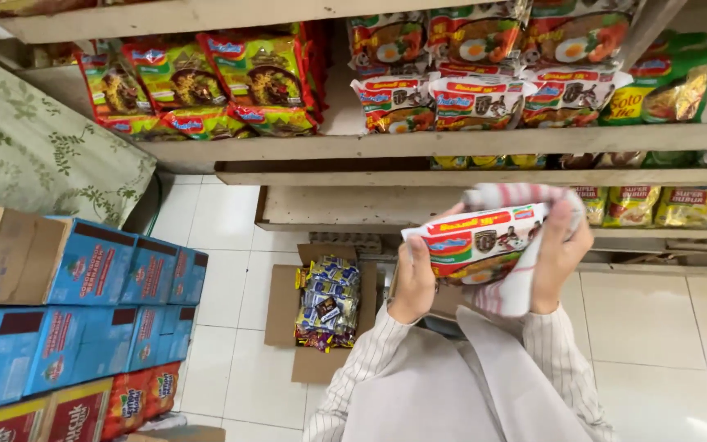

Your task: Restocking instant noodle packages on a grocery store shelf from a cardboard box.

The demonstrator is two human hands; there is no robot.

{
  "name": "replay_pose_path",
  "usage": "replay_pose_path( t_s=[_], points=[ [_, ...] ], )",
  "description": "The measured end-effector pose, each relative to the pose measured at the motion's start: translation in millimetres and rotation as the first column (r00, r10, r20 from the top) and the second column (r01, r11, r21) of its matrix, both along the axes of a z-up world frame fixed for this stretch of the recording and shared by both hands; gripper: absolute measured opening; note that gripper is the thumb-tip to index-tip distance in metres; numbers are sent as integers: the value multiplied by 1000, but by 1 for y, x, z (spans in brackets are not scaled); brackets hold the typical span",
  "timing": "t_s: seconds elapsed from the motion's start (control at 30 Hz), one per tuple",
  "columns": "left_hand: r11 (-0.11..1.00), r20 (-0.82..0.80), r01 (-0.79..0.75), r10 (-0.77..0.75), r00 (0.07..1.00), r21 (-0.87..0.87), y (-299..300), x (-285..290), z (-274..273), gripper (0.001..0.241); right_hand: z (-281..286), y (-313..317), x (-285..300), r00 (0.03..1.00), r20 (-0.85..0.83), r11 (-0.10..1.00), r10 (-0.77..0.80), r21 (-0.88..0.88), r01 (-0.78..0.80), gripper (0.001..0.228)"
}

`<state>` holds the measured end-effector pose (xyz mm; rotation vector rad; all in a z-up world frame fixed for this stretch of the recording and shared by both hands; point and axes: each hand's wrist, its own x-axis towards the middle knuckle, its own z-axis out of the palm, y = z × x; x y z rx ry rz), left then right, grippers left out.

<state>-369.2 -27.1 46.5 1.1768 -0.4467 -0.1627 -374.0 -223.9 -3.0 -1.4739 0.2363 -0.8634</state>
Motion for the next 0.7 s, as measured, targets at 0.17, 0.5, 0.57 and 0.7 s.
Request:
replay_pose_path(
  t_s=[0.17,0.5,0.57,0.7],
  points=[
    [990,-96,-128,123,988,-50,1,11,-12,81,157,60,-23,905,302,686,299,592,-424,40],
    [909,103,-395,384,918,133,-11,41,-69,53,-38,8,-27,923,-78,883,376,333,-332,42],
    [919,41,-379,377,925,107,-17,42,-48,47,-30,7,-24,953,-76,883,294,403,-241,38],
    [967,-373,-105,11,928,-233,-40,32,-40,57,5,9,-24,994,-93,996,55,-71,-62,36]
  ],
)
